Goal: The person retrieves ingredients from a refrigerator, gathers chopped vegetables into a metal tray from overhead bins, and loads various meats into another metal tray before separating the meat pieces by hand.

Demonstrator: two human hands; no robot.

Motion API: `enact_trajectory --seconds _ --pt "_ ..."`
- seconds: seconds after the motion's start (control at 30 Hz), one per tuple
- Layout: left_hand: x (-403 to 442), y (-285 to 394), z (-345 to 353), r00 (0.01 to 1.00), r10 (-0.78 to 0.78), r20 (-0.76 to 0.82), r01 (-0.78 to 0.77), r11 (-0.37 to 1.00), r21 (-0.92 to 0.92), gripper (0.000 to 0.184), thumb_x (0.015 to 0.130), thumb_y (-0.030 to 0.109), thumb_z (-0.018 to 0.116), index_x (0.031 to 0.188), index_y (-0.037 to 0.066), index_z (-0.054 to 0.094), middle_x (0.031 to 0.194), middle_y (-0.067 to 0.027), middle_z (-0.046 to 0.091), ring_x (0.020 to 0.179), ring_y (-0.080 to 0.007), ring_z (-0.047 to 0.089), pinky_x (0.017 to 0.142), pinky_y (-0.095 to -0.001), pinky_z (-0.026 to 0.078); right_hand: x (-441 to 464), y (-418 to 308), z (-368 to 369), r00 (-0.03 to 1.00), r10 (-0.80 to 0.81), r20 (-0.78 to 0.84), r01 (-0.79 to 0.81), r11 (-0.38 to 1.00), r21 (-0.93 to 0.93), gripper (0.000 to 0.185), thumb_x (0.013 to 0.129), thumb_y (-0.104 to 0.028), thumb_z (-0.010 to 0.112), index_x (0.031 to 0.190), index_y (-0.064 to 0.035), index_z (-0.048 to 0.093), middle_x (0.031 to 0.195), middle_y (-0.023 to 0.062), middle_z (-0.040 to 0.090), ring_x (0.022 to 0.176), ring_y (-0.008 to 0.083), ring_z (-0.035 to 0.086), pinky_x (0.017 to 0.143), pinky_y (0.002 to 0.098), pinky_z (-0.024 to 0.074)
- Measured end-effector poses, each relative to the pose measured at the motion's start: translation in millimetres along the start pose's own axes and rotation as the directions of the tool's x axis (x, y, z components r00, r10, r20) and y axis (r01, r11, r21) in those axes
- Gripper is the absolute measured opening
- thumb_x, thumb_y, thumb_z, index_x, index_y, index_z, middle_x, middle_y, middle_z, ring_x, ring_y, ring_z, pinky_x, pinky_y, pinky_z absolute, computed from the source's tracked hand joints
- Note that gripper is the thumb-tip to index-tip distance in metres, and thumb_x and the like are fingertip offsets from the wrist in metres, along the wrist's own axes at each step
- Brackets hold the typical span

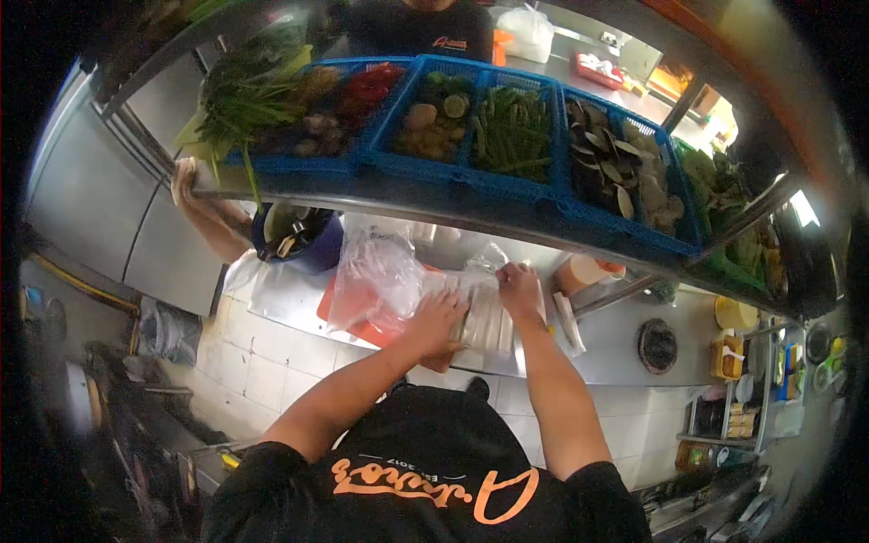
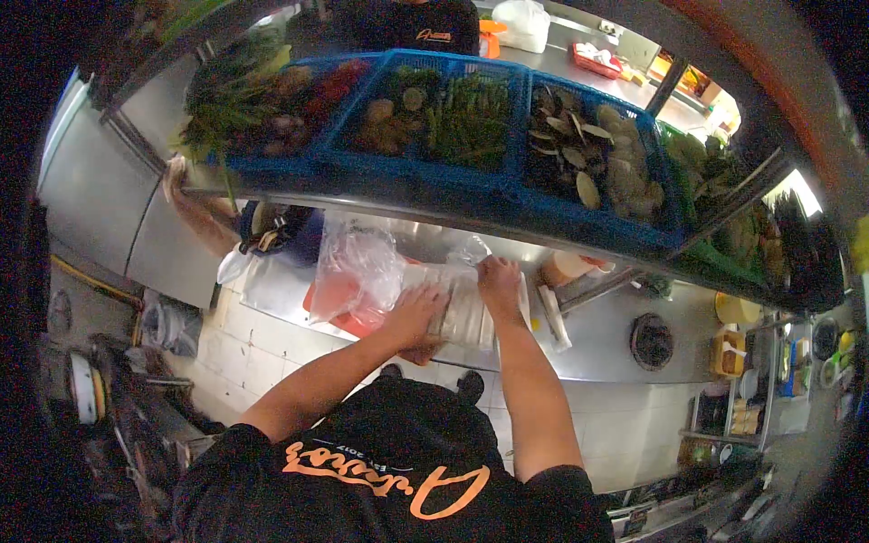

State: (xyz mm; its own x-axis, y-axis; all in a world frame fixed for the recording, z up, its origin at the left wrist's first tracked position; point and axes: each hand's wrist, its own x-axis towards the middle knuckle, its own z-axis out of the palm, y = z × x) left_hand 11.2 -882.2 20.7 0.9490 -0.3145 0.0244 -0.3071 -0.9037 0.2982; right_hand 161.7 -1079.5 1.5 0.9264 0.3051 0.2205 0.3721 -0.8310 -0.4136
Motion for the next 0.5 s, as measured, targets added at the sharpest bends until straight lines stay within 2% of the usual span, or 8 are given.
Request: enact_trajectory --seconds 0.07,0.1,0.2,0.3,0.37,0.4,0.43,0.5 --pt "-7 6 -14 0.994 0.018 0.109 -0.022 0.999 0.028 0.081 0.073 0.043 0.077 0.141 0.013 0.044 0.150 -0.0184 0.036 0.142 -0.0393 0.030 0.113 -0.0549 0.026 -1 16 -8 0.998 -0.049 -0.048 0.052 0.998 0.045 0.021 0.084 -0.027 0.069 0.098 -0.0120 0.066 0.096 0.0117 0.068 0.099 0.0355 0.061 0.085 0.0469 0.0482" --pt "-10 6 -11 0.994 0.028 0.103 -0.035 0.997 0.064 0.077 0.076 0.043 0.074 0.142 0.014 0.044 0.150 -0.0184 0.036 0.141 -0.0391 0.031 0.113 -0.0553 0.026 -4 17 -14 0.995 -0.072 -0.071 0.077 0.995 0.066 0.021 0.084 -0.026 0.069 0.099 -0.0117 0.065 0.096 0.0118 0.067 0.099 0.0360 0.061 0.085 0.0469 0.0479" --pt "-7 -1 1 0.993 0.073 0.089 -0.087 0.983 0.159 0.063 0.085 0.039 0.065 0.140 0.013 0.047 0.150 -0.0185 0.037 0.140 -0.0393 0.034 0.111 -0.0554 0.030 -30 10 -31 0.982 -0.101 0.157 0.079 0.987 0.140 0.049 0.081 -0.037 0.074 0.121 -0.0129 0.060 0.121 0.0201 0.061 0.119 0.0396 0.053 0.095 0.0484 0.0456" --pt "-3 2 7 0.992 0.088 0.087 -0.101 0.983 0.156 0.045 0.090 0.030 0.057 0.130 0.011 0.055 0.144 -0.0191 0.043 0.133 -0.0399 0.043 0.103 -0.0521 0.040 -73 -4 -23 0.911 -0.218 0.350 0.182 0.974 0.132 0.088 0.066 -0.045 0.083 0.139 -0.0102 0.047 0.141 0.0273 0.044 0.135 0.0497 0.036 0.114 0.0505 0.0295" --pt "-1 11 -6 0.997 0.052 0.065 -0.059 0.990 0.124 0.037 0.092 0.026 0.052 0.123 0.008 0.058 0.134 -0.0202 0.052 0.125 -0.0385 0.052 0.097 -0.0482 0.046 -85 -27 -39 0.877 -0.259 0.405 0.263 0.964 0.046 0.102 0.060 -0.049 0.085 0.144 -0.0111 0.041 0.147 0.0304 0.034 0.139 0.0504 0.029 0.113 0.0508 0.0311" --pt "4 10 -10 0.996 0.022 0.083 -0.024 0.999 0.025 0.034 0.092 0.025 0.051 0.120 0.007 0.059 0.128 -0.0200 0.056 0.119 -0.0376 0.055 0.094 -0.0467 0.048 -92 -44 -56 0.857 -0.274 0.436 0.302 0.953 0.005 0.109 0.058 -0.051 0.086 0.147 -0.0115 0.038 0.151 0.0319 0.029 0.141 0.0507 0.025 0.113 0.0509 0.0319" --pt "14 5 -16 0.994 -0.003 0.108 0.011 0.997 -0.074 0.032 0.092 0.023 0.050 0.116 0.006 0.060 0.122 -0.0198 0.059 0.113 -0.0367 0.059 0.091 -0.0452 0.049 -103 -67 -81 0.895 -0.200 0.399 0.284 0.945 -0.163 0.084 0.072 -0.044 0.077 0.141 -0.0086 0.044 0.141 0.0296 0.044 0.133 0.0485 0.040 0.104 0.0517 0.0425" --pt "32 9 -58 0.993 -0.045 0.111 0.080 0.939 -0.336 0.028 0.093 0.024 0.047 0.106 0.006 0.063 0.102 -0.0196 0.067 0.098 -0.0355 0.065 0.086 -0.0440 0.050 -105 -49 -59 0.903 -0.205 0.377 0.213 0.977 0.021 0.067 0.080 -0.036 0.068 0.136 -0.0073 0.046 0.131 0.0265 0.052 0.122 0.0449 0.050 0.097 0.0504 0.0472"
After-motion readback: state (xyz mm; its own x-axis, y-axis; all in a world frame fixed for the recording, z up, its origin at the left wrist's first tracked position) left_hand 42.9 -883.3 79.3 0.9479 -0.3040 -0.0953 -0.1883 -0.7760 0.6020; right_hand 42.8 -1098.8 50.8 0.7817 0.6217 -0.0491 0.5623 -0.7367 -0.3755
